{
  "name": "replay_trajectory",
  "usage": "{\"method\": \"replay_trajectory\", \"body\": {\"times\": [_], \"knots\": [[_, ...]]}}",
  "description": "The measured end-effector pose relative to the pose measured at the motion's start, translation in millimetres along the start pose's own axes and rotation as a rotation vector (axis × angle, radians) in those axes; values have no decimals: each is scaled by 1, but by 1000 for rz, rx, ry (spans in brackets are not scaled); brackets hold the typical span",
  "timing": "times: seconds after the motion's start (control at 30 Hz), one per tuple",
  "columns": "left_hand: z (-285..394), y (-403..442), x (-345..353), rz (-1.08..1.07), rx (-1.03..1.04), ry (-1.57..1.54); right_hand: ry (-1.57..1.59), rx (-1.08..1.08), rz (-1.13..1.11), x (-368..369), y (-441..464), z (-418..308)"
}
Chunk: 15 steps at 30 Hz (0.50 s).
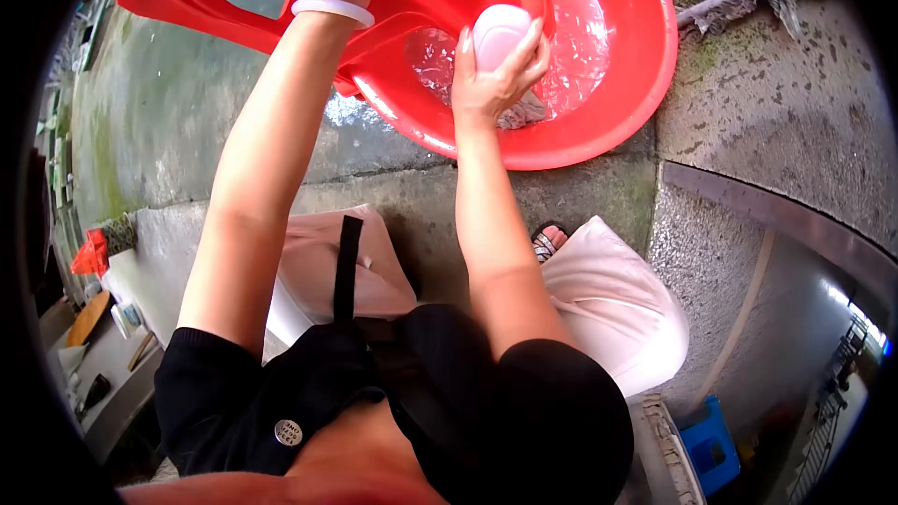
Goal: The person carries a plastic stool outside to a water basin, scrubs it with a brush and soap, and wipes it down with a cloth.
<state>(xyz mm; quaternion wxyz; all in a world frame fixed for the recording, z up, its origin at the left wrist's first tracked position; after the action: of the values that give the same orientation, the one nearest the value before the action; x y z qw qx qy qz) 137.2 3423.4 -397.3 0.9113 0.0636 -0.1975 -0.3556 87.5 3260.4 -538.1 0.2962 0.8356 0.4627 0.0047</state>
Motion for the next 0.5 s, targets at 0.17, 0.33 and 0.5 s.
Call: {"method": "replay_trajectory", "body": {"times": [0.17,0.33,0.5], "knots": [[-6,-10,1,-10,-23,38,-15,-37,65,1,10,24],[-5,-19,3,10,-15,13,83,127,70,7,-20,12],[-7,-12,-4,-37,1,4,16,54,185,8,-23,34]]}}
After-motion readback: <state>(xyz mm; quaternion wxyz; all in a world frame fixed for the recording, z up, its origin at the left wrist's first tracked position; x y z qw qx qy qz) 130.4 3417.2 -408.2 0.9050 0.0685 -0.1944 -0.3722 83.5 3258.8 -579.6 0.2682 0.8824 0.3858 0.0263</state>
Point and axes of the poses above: each hand's wrist, its own y-axis towards the middle knuckle, its own x-axis out of the palm, z = x × y, the point moved 3 cm from there along y, towards the middle knuckle, and after that the axes turned 4 degrees about z, right-handed, at the moved point
